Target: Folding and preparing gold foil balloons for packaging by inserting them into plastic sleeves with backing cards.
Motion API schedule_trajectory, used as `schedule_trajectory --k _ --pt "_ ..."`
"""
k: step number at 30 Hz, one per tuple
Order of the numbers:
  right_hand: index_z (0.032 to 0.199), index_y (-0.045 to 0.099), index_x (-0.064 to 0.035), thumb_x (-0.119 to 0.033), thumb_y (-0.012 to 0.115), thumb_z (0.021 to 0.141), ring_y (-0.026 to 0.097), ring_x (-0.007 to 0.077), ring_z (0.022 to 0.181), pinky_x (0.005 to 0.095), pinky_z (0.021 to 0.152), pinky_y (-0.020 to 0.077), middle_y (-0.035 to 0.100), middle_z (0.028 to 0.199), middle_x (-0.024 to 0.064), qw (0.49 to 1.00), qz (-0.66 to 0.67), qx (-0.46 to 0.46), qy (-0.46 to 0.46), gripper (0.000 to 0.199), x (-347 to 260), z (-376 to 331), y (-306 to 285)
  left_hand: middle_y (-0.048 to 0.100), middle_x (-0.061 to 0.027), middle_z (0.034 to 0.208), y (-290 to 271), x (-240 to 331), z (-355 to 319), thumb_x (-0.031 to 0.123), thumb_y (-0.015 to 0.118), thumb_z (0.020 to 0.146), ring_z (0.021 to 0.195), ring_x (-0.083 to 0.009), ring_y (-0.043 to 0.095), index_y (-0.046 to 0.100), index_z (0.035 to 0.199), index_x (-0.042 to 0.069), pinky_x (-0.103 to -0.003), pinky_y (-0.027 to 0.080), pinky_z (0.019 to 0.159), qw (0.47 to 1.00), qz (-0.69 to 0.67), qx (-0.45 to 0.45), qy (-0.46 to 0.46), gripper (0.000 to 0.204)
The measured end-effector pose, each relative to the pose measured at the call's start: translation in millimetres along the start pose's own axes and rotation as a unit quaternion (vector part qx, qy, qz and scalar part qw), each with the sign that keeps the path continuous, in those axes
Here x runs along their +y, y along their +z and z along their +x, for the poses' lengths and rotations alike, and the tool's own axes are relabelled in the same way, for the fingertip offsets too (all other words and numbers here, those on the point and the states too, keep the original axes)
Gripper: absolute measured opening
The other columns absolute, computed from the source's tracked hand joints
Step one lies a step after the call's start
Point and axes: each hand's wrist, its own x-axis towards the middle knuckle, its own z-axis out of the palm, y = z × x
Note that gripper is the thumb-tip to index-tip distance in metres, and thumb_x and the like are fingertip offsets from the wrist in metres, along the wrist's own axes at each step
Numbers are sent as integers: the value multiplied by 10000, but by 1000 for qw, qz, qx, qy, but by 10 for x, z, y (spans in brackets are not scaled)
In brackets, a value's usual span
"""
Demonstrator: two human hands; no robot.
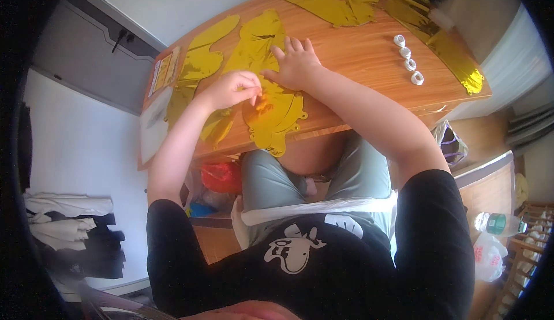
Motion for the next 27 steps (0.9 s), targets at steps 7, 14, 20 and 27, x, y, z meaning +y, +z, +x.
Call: schedule_trajectory --k 7,14,20,27 --pt "1594 314 -98 -630 460 978 251 388 1534 573 1233 168 288 1631 276 1000 20 0 3 827 45 27 59 672 -22 874 490 362 257 278 761 867 899 -235 639 789 991 163 -387 501 823 923 285 175 190 172" --pt "1611 260 -98 -470 623 887 232 389 1543 575 1237 172 244 1647 284 1000 -11 -26 -4 892 48 4 -10 612 5 870 630 441 301 295 789 826 873 -221 597 795 996 173 -388 489 823 907 316 209 184 209" --pt "1610 263 -97 -503 692 832 221 388 1549 575 1239 183 244 1647 280 998 -42 -43 -12 976 42 13 -40 582 10 911 636 479 293 365 773 842 949 -208 573 811 989 198 -386 465 904 913 320 199 155 226" --pt "1600 282 -113 -603 558 944 261 385 1530 552 1231 210 283 1638 255 999 -28 -22 -2 864 69 -7 3 600 -53 1143 200 483 -9 265 688 936 1090 -238 563 726 1293 234 -361 416 991 957 234 140 99 361"
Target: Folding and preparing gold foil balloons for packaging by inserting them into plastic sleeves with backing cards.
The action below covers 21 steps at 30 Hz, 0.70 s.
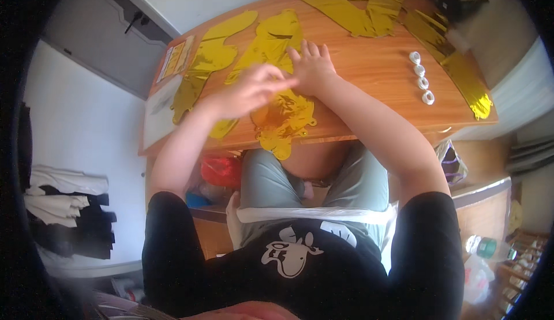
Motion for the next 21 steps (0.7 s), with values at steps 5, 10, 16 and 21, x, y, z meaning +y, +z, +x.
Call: schedule_trajectory --k 5,10,16,21 --pt "1550 396 -117 -695 437 980 330 381 1491 529 1217 227 370 1588 255 997 22 79 4 813 -69 36 100 641 -20 1148 -262 -308 -562 231 754 894 1140 -207 570 765 1228 227 -381 396 1022 988 51 -46 -138 334" --pt "1554 392 -112 -717 403 979 341 386 1484 526 1218 216 369 1589 251 997 11 79 5 835 -29 38 115 652 -6 1157 -68 -186 -710 297 821 832 1191 -199 559 771 1228 255 -396 328 1085 992 -5 -27 -125 402" --pt "1543 408 -107 -706 447 972 357 377 1470 526 1216 228 402 1560 249 995 10 96 -1 828 -52 29 130 654 -33 1155 11 -255 -681 253 826 836 1101 -213 601 798 1169 228 -358 434 1002 988 -88 -42 -120 336" --pt "1549 399 -110 -712 437 972 346 374 1480 530 1219 225 390 1570 251 996 9 91 7 835 -57 26 121 661 -51 1184 37 -322 -605 163 756 901 1091 -233 636 801 1115 168 -317 482 967 972 -173 -15 -156 219"
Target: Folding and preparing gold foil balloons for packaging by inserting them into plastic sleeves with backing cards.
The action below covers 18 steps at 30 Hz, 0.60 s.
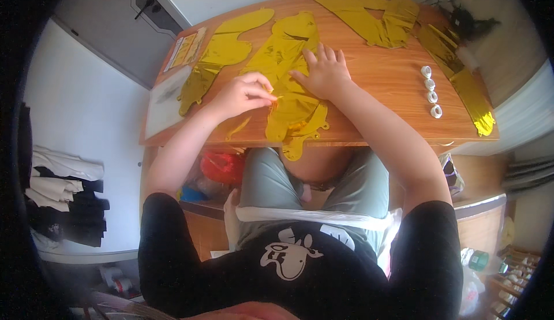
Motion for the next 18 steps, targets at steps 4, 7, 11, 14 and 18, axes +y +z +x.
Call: schedule_trajectory --k 4,7,11,14,18 --pt "1558 383 -112 -717 425 973 335 375 1490 531 1221 223 375 1584 252 1000 1 -10 0 843 4 14 21 660 -70 1257 83 7 21 -1 619 956 1187 -243 633 689 1314 175 -333 488 1016 953 -302 23 16 405" --pt "1560 381 -115 -719 424 973 332 375 1494 534 1221 222 374 1586 248 1000 -6 -9 2 843 53 10 39 606 -91 1372 -11 168 75 -77 572 877 1302 -254 570 621 1366 170 -373 441 1099 993 -100 -32 49 550" --pt "1555 388 -119 -712 426 976 338 374 1490 538 1219 224 380 1583 244 1000 -5 -5 0 829 -4 10 15 672 -30 1262 -56 142 78 3 613 839 1160 -230 625 724 1171 153 -382 445 1022 975 177 -48 126 382" --pt "1546 399 -115 -677 424 994 351 374 1481 541 1214 232 390 1576 247 1000 -5 0 -7 788 -3 5 10 725 -3 1124 -52 154 77 72 658 841 1056 -207 652 774 1038 159 -365 444 961 962 213 -42 168 245" --pt "1549 390 -116 -634 425 1013 358 377 1476 541 1210 239 398 1569 249 1000 -2 8 -9 747 26 17 39 696 -24 1205 -2 233 108 75 688 854 1093 -237 643 762 1083 154 -391 467 983 964 203 15 171 253"
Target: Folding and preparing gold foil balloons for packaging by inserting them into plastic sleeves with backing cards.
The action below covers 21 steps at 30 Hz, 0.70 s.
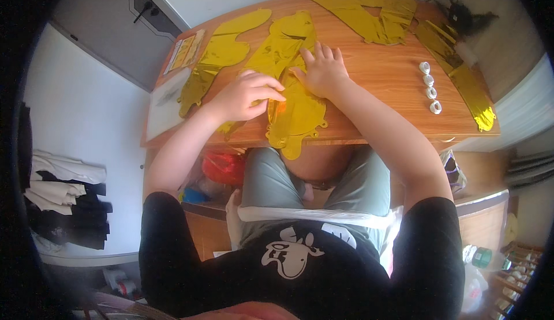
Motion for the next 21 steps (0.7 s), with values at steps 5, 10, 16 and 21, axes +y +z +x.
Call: schedule_trajectory --k 5,10,16,21 --pt "1575 334 -110 -580 427 1032 373 392 1464 543 1205 255 396 1569 254 1000 20 13 -1 724 7 -13 8 580 -90 1381 201 74 75 227 787 876 1188 -300 606 605 1365 148 -398 474 1055 994 -105 11 -42 527" --pt "1584 316 -106 -560 419 1040 374 392 1464 550 1208 255 388 1575 254 1000 16 0 0 715 11 -17 -4 586 -97 1348 307 47 69 296 819 846 1238 -300 571 584 1353 116 -415 450 1059 989 -103 29 -106 587" --pt "1589 309 -106 -550 395 1045 339 375 1489 546 1215 232 371 1591 249 1000 15 -18 8 707 7 -7 -25 586 -84 1356 278 -38 80 446 797 845 1299 -298 518 589 1305 127 -467 335 1121 996 -7 -17 -91 597" --pt "1587 315 -92 -548 375 1046 316 359 1504 538 1219 212 360 1601 245 999 18 -30 10 710 4 -1 -20 572 -71 1391 290 -117 99 533 784 822 1357 -300 464 569 1324 135 -491 286 1147 996 52 -19 -76 676"
